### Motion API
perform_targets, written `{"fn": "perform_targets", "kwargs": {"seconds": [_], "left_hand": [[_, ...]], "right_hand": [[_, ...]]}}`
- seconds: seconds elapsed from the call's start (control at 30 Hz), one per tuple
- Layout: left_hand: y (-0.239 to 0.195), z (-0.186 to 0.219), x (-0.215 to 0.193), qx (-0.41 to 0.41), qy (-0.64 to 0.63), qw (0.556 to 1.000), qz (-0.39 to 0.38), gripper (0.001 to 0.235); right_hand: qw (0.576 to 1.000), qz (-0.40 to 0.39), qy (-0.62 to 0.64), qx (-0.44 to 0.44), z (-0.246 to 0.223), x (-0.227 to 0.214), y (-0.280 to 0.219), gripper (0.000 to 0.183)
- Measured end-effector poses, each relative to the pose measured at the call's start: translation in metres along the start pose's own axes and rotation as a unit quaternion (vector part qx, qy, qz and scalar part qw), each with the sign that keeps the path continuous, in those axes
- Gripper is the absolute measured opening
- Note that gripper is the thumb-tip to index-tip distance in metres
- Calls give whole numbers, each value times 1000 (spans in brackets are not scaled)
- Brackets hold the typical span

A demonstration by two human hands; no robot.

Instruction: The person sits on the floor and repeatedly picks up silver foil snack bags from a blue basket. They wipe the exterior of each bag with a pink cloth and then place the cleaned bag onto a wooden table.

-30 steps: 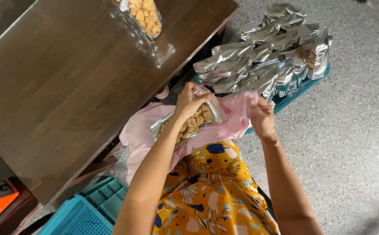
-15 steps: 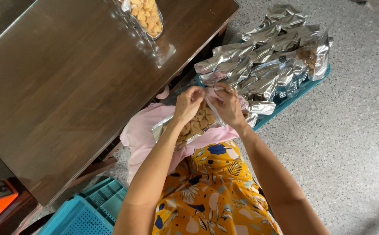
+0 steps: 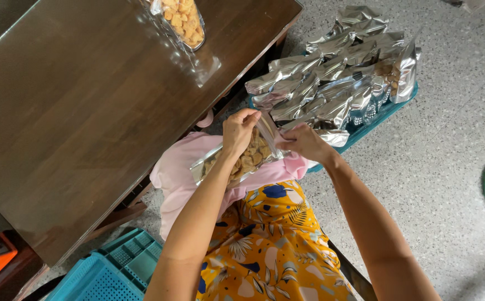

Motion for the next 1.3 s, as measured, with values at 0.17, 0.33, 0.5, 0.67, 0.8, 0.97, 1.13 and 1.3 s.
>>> {"fn": "perform_targets", "kwargs": {"seconds": [0.17, 0.33, 0.5, 0.67, 0.8, 0.97, 1.13, 1.3], "left_hand": [[5, -4, 11, -34, 37, 997, -53, 25], [11, 35, 23, -15, 84, 950, -299, 32], [5, 81, 29, 66, 311, 851, -418, 34], [-10, 122, -46, 56, 417, 858, -294, 14], [-14, 162, -152, 55, 275, 952, -120, 13], [44, 159, -190, 160, 204, 963, 66, 8], [121, 103, -190, 149, 219, 950, 165, 13], [147, 72, -185, 159, 231, 944, 173, 24]], "right_hand": [[991, -83, -55, 92, 24, 12, -21, 22], [978, -100, -174, -51, -36, 10, -33, 18], [874, 28, -333, -352, -117, -4, -63, 16], [900, 277, -285, -178, -98, -68, -42, 8], [933, 327, -74, -127, -64, -47, -12, 16], [940, 339, 4, -39, 14, -4, 41, 20], [953, 289, 73, 49, 133, 16, 88, 27], [977, 184, 103, 2, 185, 57, 99, 34]]}}
Point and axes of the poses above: each hand's wrist, its own y-axis towards the middle knuckle, its own x-axis out of the palm, z = x × y, the point moved 10 cm from there along y, towards the middle knuckle, and after that the axes turned 5 degrees about -z, right-handed, at the moved point
